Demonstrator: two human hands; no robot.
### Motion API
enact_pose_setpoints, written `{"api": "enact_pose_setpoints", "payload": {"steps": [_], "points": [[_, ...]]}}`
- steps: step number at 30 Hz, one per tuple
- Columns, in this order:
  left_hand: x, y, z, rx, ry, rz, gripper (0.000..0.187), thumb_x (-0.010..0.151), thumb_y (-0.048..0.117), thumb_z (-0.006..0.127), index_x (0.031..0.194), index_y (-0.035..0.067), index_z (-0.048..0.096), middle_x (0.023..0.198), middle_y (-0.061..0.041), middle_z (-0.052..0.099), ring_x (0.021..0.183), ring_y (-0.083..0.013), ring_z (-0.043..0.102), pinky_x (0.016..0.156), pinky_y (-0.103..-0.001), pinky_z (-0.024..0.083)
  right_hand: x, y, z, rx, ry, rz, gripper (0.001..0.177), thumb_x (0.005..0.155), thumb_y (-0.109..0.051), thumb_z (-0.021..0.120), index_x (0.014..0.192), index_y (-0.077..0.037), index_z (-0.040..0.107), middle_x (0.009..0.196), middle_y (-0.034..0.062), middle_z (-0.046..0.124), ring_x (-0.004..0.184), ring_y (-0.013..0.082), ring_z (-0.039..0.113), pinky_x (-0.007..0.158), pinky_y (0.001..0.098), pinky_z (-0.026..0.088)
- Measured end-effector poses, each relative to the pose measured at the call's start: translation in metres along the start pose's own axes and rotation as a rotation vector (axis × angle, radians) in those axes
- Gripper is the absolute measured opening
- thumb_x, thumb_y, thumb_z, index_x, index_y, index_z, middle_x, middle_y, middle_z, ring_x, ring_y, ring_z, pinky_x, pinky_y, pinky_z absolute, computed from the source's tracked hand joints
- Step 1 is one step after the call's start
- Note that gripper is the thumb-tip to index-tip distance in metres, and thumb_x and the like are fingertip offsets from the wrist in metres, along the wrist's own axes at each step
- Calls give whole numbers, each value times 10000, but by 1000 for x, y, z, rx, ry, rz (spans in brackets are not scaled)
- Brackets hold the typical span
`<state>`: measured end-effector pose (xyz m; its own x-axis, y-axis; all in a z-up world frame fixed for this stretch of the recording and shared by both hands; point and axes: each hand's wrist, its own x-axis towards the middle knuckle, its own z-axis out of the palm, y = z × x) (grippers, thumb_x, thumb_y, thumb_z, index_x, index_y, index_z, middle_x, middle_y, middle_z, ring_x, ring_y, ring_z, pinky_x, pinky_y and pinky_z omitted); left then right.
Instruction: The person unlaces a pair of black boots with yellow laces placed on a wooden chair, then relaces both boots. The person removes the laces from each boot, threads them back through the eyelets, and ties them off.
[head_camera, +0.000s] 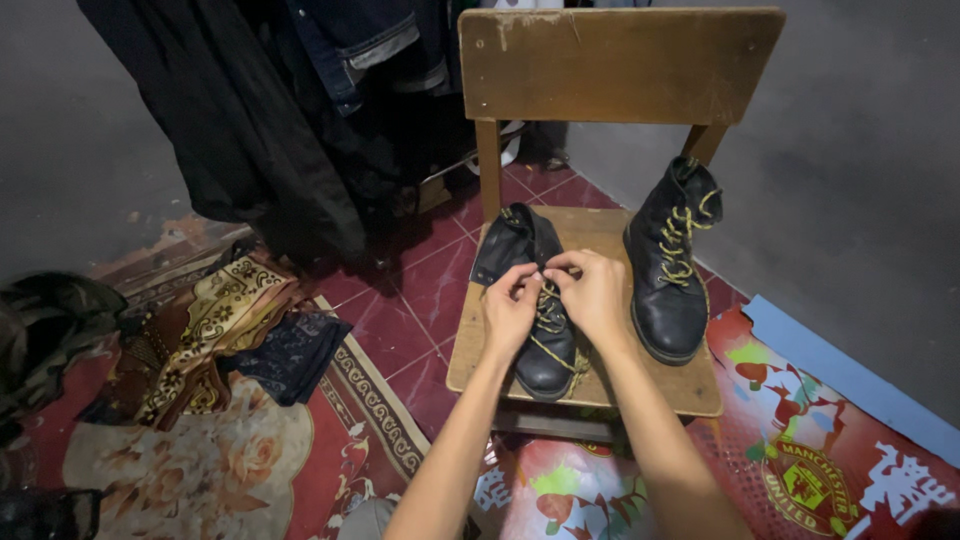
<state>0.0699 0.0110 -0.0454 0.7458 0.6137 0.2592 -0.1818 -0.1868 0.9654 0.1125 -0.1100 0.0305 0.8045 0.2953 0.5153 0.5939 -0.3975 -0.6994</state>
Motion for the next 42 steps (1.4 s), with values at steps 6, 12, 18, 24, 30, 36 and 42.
{"api": "enact_pose_setpoints", "payload": {"steps": [6, 12, 18, 24, 30, 36, 42], "points": [[-13, 26, -4, 126, 110, 253, 160, 926, 112, 709, 1059, 27, 731, 882, -94, 744, 755, -192, 692, 696, -315, 546, 0, -10, -6, -82, -15, -66, 271, 755, -251, 862, 866, -26, 760, 795, 151, 732, 703, 291, 717, 656, 386, 552], [-29, 47, -17, 267, 193, 432, 73, 917, 73, 696, 976, 38, 720, 977, -153, 668, 899, -334, 682, 781, -390, 535, 2, -15, -6, -141, 35, 93, 345, 793, -361, 845, 865, -41, 738, 704, 116, 711, 654, 272, 719, 618, 385, 551], [-5, 84, -55, -401, 54, -225, 109, 1001, 143, 589, 1018, 79, 675, 976, -57, 685, 843, -191, 661, 663, -353, 555, 8, 9, -13, -9, 64, 165, 293, 847, -328, 812, 888, -41, 769, 704, 103, 744, 672, 200, 752, 652, 325, 562], [-5, 172, -99, -836, -186, -124, 174, 1043, 213, 567, 1093, 60, 633, 1074, -82, 706, 1015, -208, 719, 766, -313, 591, 16, 17, -14, 390, -78, 307, 333, 834, -222, 788, 1092, -42, 680, 783, 48, 699, 596, 127, 702, 529, 315, 553], [-43, 251, -96, -747, -366, 125, 154, 1072, 163, 571, 1157, 46, 625, 1164, -120, 725, 1075, -212, 707, 800, -325, 584, 16, 0, -24, 209, -111, -156, 476, 801, -84, 749, 1268, -55, 660, 906, 71, 620, 718, 147, 661, 611, 319, 560], [-69, 234, -68, -485, -573, 247, 170, 1101, 126, 593, 1190, -3, 657, 1136, -72, 705, 1023, -121, 670, 850, -301, 582, 22, -3, -29, 226, 4, -162, 216, 970, -126, 742, 1173, -50, 736, 927, 64, 685, 762, 165, 654, 682, 303, 526], [-41, 151, -33, 229, -98, 260, 146, 945, 197, 705, 944, 51, 721, 765, -84, 736, 634, -190, 710, 602, -314, 530, 32, 33, -40, 891, 189, 468, 215, 1050, -225, 680, 1133, -28, 689, 920, 96, 657, 724, 202, 664, 638, 346, 578]]}}
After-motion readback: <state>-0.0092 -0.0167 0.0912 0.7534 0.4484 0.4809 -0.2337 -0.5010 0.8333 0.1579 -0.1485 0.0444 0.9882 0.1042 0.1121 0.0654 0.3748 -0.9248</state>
